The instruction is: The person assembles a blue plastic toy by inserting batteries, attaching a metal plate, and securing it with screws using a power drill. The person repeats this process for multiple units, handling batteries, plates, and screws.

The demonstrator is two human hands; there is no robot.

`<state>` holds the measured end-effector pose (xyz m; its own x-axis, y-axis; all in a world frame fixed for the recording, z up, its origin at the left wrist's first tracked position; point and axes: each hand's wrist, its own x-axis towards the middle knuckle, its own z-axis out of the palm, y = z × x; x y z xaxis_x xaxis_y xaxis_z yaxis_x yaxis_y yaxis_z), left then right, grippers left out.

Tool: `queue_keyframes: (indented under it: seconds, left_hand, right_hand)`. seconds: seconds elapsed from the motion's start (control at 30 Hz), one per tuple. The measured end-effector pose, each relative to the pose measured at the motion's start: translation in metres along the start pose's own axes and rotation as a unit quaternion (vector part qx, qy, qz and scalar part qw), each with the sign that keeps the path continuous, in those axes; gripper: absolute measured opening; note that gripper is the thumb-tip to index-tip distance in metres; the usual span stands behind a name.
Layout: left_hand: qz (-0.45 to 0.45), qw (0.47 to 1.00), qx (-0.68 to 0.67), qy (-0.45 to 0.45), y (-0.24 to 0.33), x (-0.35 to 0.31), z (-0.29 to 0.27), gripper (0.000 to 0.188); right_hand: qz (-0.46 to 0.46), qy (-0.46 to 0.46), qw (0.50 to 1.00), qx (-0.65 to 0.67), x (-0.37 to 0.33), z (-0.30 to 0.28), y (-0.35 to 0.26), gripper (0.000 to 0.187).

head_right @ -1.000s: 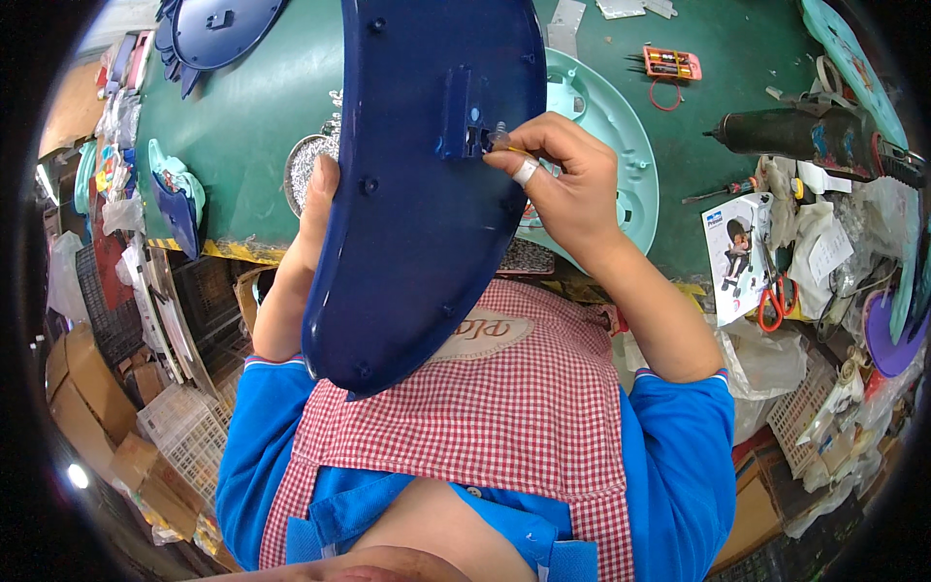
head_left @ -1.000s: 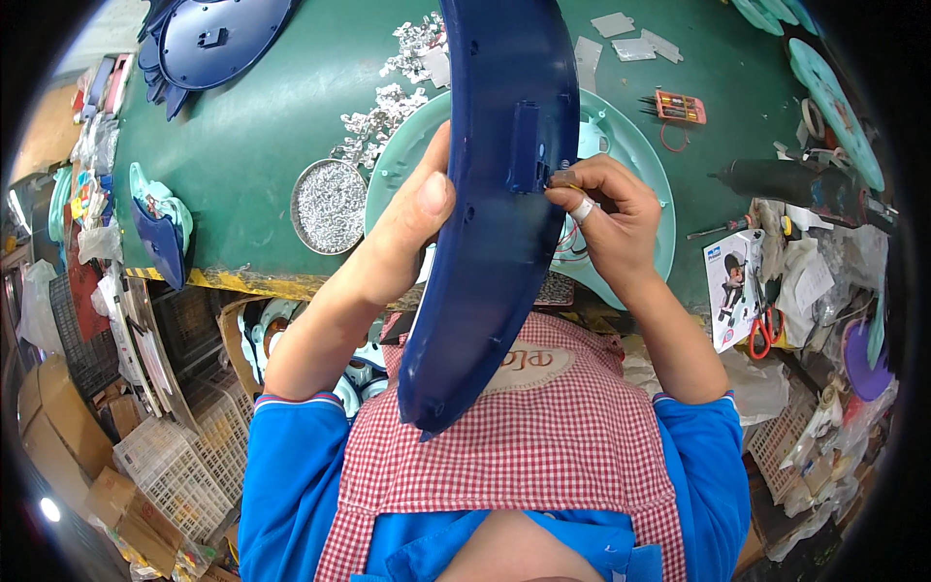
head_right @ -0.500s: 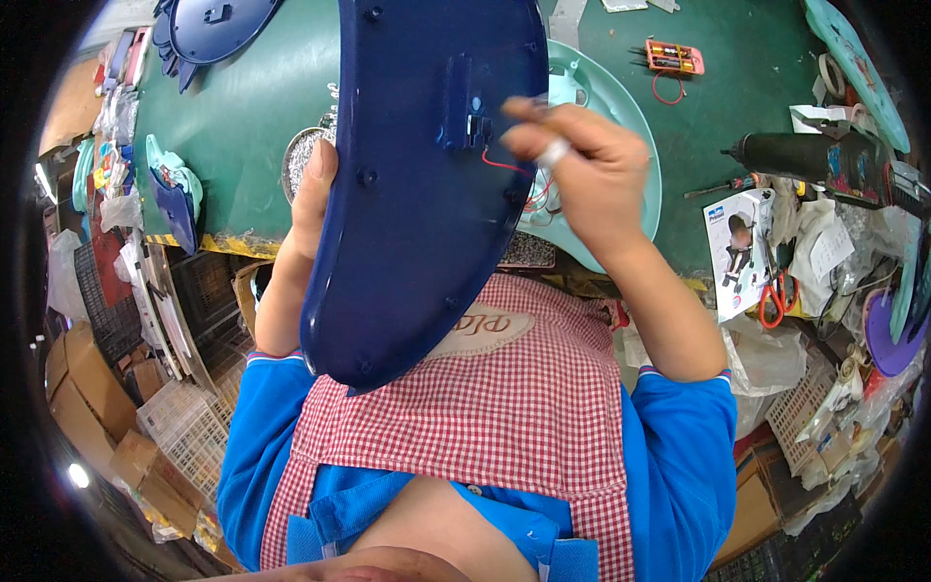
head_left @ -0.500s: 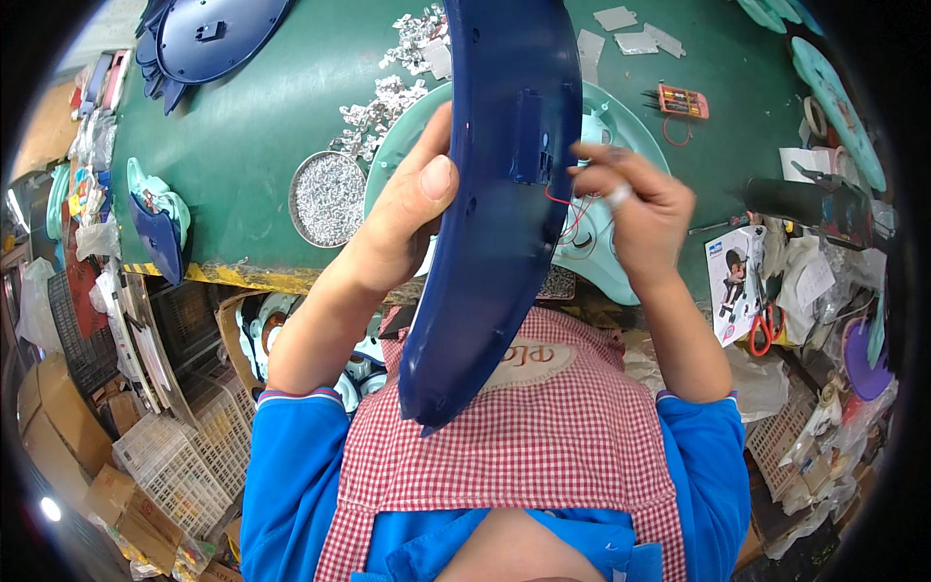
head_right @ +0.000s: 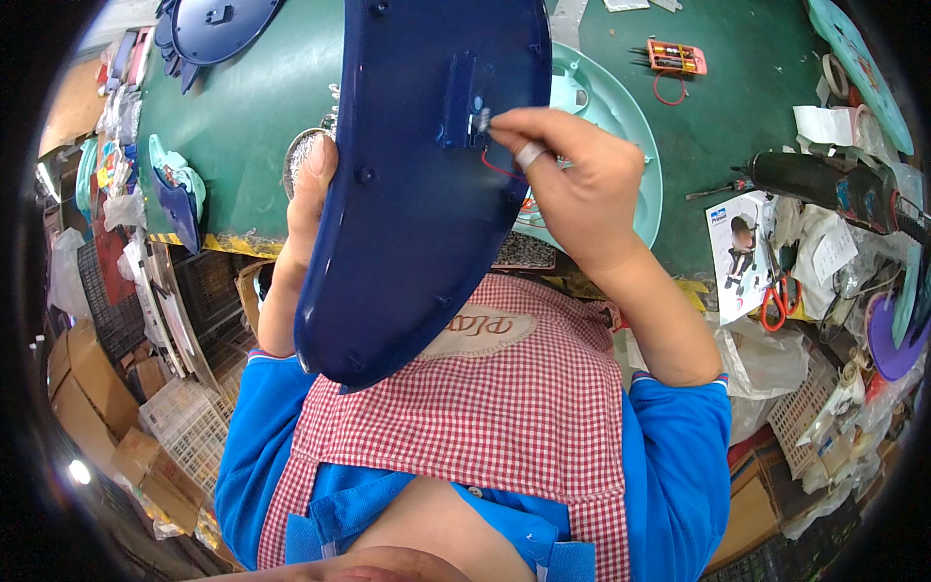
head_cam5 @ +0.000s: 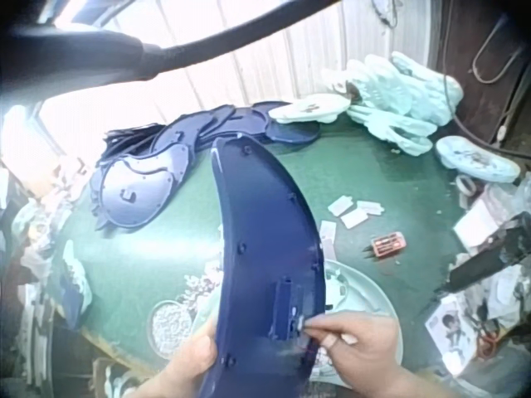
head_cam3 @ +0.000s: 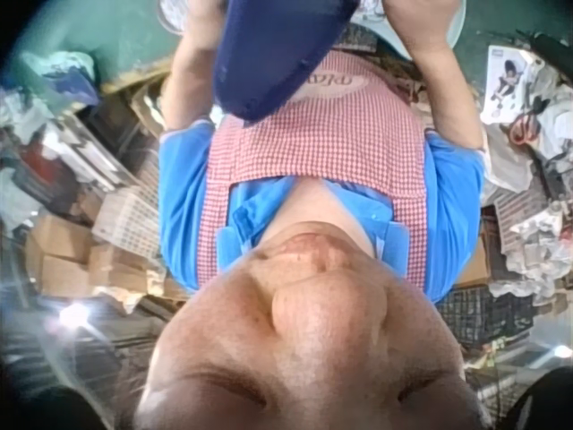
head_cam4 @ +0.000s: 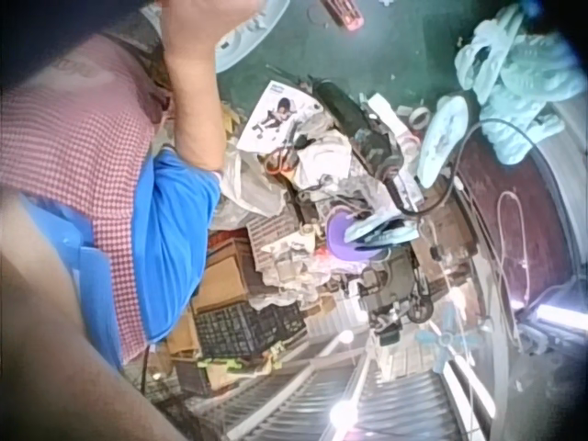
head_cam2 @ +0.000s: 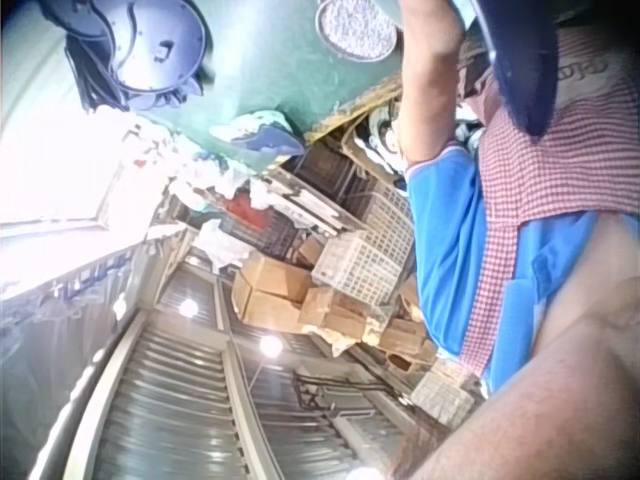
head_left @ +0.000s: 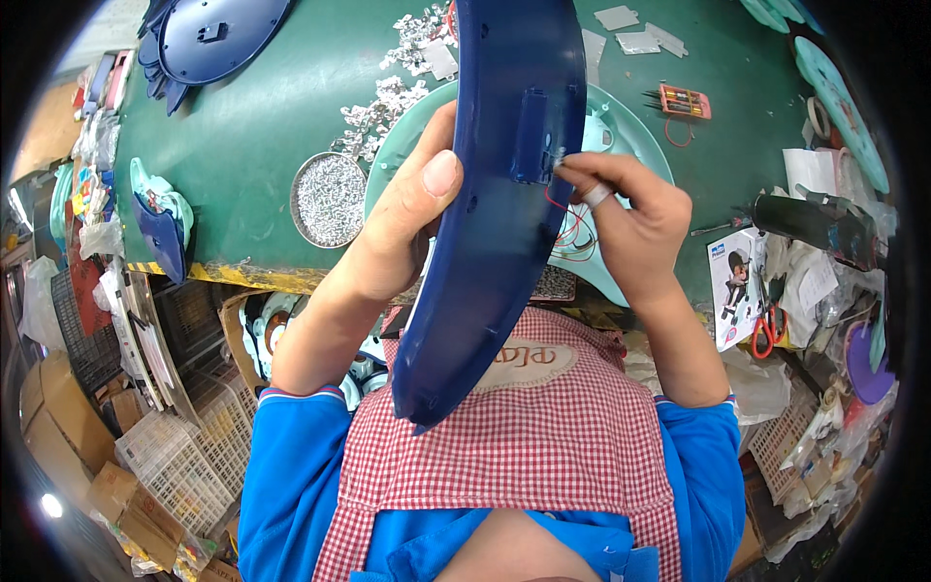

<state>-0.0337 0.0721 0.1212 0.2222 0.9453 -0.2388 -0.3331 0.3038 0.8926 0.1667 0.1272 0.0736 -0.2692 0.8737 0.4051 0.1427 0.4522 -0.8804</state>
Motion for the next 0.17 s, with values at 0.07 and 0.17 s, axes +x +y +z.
queue_keyframes:
  seconds: [0.07, 0.17]
  left_hand:
    - [0.000, 1.000, 0.006, 0.000, 0.001, 0.001, 0.002, 0.084]
    - [-0.004, 1.000, -0.007, -0.003, 0.002, 0.000, 0.003, 0.086]
  right_hand:
    - [-0.247, 0.001, 0.950, -0.190, 0.002, -0.001, 0.013, 0.023]
    - [-0.320, -0.033, 0.919, -0.226, 0.014, -0.004, 0.008, 0.025]
